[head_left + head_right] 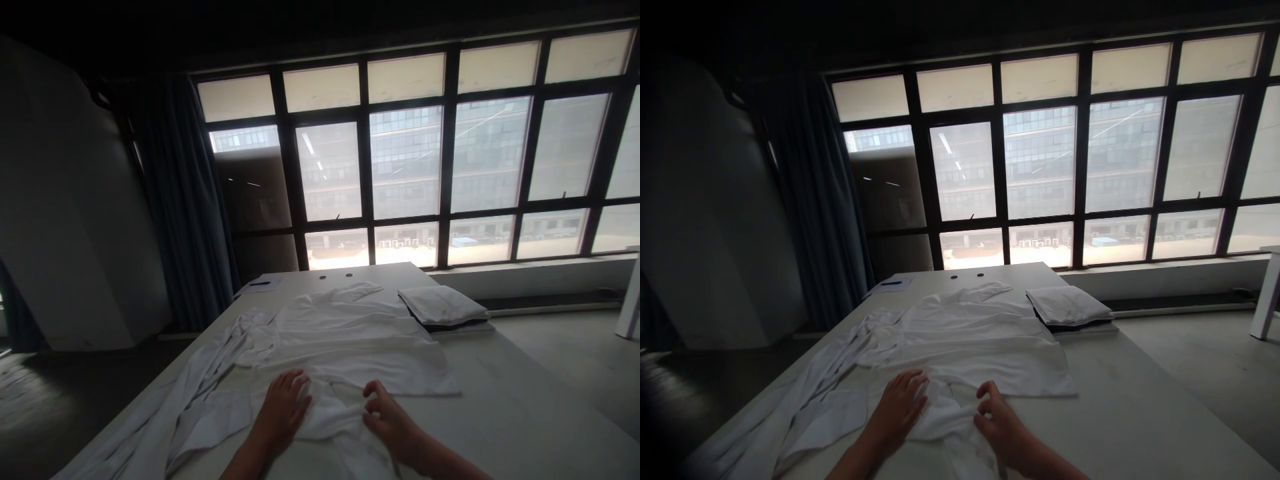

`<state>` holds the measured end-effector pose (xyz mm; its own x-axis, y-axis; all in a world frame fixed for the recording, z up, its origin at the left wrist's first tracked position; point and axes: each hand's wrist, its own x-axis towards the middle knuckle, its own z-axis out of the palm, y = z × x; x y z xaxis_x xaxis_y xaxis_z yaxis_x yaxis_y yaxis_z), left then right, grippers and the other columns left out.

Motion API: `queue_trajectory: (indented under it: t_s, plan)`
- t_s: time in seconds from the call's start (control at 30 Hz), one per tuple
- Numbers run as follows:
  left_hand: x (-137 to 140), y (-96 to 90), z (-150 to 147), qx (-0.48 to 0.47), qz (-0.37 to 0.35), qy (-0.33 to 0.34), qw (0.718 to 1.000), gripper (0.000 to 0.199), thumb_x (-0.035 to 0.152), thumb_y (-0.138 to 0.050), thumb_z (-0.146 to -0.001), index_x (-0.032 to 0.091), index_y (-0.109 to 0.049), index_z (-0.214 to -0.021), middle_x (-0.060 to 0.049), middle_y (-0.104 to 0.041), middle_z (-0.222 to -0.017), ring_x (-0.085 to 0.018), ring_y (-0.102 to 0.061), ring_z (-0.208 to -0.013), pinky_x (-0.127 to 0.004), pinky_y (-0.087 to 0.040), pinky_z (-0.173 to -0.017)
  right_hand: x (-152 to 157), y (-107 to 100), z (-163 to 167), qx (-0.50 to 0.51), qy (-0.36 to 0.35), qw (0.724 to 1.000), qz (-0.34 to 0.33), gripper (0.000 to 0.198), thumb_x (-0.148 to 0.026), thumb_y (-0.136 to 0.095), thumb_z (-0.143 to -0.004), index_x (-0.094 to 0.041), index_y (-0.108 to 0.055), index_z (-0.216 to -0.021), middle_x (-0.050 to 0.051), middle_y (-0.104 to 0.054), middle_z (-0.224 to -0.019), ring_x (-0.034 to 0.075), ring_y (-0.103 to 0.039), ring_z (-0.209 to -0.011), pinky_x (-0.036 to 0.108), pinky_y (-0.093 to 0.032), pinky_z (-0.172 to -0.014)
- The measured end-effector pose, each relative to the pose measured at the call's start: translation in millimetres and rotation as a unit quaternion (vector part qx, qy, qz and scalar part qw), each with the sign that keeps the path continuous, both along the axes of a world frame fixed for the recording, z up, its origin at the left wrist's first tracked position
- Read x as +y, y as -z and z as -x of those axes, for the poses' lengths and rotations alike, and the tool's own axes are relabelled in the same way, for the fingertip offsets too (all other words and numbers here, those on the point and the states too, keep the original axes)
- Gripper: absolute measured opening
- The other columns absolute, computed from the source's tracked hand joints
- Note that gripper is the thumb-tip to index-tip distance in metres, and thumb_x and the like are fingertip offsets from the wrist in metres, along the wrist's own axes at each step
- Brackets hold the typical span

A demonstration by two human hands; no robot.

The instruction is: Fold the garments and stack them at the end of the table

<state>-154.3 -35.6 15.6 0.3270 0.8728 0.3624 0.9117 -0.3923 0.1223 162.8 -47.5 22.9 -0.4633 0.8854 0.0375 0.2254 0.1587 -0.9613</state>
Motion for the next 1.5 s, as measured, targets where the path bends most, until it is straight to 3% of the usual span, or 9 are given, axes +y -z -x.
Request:
queue_trajectory:
  t_s: [0.13, 0.27, 0.4, 0.63, 0.83, 1.0, 1.23, 1.37, 1.5]
  plan:
    - [-25, -20.3, -24, -0.009, 0.013, 0.125, 0.992, 0.029, 0.041, -0.05, -0.1, 0.029, -0.062, -0.123, -0.008, -0.063, -0.126, -0.025, -0.058, -0.116, -0.044, -0.047, -0.101, 7, -1, -9, -0.053, 0.048, 0.994, -0.086, 0.023, -0.036, -0.051, -0.086, -0.027, -0.043, -0.105, -0.002, -0.056, -0.086, 0.017, -0.056, -0.077, 0.03, -0.043, -0.076]
    - [-33, -26.1, -52, -0.005, 0.038, 0.201, 0.979, 0.054, 0.051, -0.069, -0.087, 0.028, -0.055, -0.133, -0.01, -0.062, -0.13, -0.028, -0.058, -0.117, -0.045, -0.045, -0.104, 5, -9, -5, -0.046, 0.081, 0.991, -0.093, 0.033, -0.041, -0.049, -0.089, -0.026, -0.043, -0.118, -0.001, -0.059, -0.089, 0.019, -0.06, -0.084, 0.031, -0.045, -0.08]
    - [-25, -17.5, -54, -0.018, 0.046, 0.148, 0.988, 0.027, 0.016, -0.056, -0.092, 0.027, -0.065, -0.116, -0.005, -0.071, -0.114, -0.022, -0.064, -0.107, -0.037, -0.048, -0.097, -1, -29, -17, -0.148, -0.033, 0.987, -0.047, 0.056, -0.043, -0.073, -0.07, -0.026, -0.051, -0.118, 0.0, -0.064, -0.098, 0.019, -0.061, -0.087, 0.027, -0.045, -0.076]
    - [-13, -10.1, -13, -0.03, 0.014, 0.042, 0.999, 0.029, 0.007, -0.051, -0.086, 0.025, -0.069, -0.101, -0.003, -0.074, -0.1, -0.021, -0.069, -0.093, -0.031, -0.052, -0.084, -5, -59, -63, -0.444, -0.167, 0.875, -0.101, 0.044, -0.035, -0.079, -0.056, -0.026, -0.071, -0.098, 0.003, -0.069, -0.094, 0.027, -0.065, -0.083, 0.033, -0.045, -0.068]
    - [-8, -8.1, -3, -0.008, 0.0, 0.05, 0.999, 0.038, 0.005, -0.051, -0.085, 0.026, -0.067, -0.113, -0.004, -0.073, -0.1, -0.022, -0.068, -0.094, -0.033, -0.052, -0.087, 2, -102, -81, -0.476, -0.015, 0.847, -0.237, 0.015, -0.022, -0.057, -0.085, -0.02, -0.072, -0.086, 0.009, -0.07, -0.094, 0.027, -0.064, -0.094, 0.042, -0.041, -0.089]
    - [-10, -6.3, -1, -0.046, -0.029, 0.048, 0.997, 0.053, 0.005, -0.048, -0.081, 0.03, -0.058, -0.127, -0.005, -0.069, -0.114, -0.021, -0.066, -0.101, -0.034, -0.052, -0.09, 0, -129, -80, -0.412, 0.117, 0.84, -0.332, 0.01, -0.018, -0.063, -0.083, -0.023, -0.071, -0.089, 0.01, -0.067, -0.107, 0.028, -0.057, -0.101, 0.044, -0.036, -0.095]
    - [-8, -3.7, 8, -0.075, -0.076, 0.033, 0.994, 0.016, 0.019, -0.05, -0.089, 0.024, -0.06, -0.099, -0.002, -0.069, -0.087, -0.019, -0.066, -0.078, -0.029, -0.053, -0.072, -20, -105, -81, -0.345, -0.108, 0.925, -0.112, 0.02, -0.046, -0.074, -0.074, -0.03, -0.078, -0.085, 0.005, -0.073, -0.086, 0.027, -0.066, -0.076, 0.035, -0.044, -0.066]
    - [-10, -8.7, 2, -0.036, -0.122, 0.039, 0.991, 0.01, 0.023, -0.052, -0.092, 0.025, -0.061, -0.096, -0.004, -0.067, -0.091, -0.022, -0.063, -0.082, -0.033, -0.05, -0.076, -9, -78, -74, -0.428, -0.016, 0.893, -0.138, 0.029, -0.037, -0.078, -0.071, -0.02, -0.077, -0.094, 0.014, -0.073, -0.096, 0.035, -0.068, -0.091, 0.041, -0.048, -0.079]
    - [-10, -9.3, -5, -0.034, -0.178, -0.003, 0.983, 0.013, 0.02, -0.048, -0.093, 0.023, -0.06, -0.089, -0.005, -0.062, -0.086, -0.022, -0.059, -0.08, -0.034, -0.048, -0.076, 8, -50, -74, -0.485, -0.002, 0.867, -0.115, 0.085, -0.031, -0.095, -0.043, -0.016, -0.067, -0.121, 0.018, -0.07, -0.111, 0.04, -0.065, -0.103, 0.047, -0.047, -0.09]
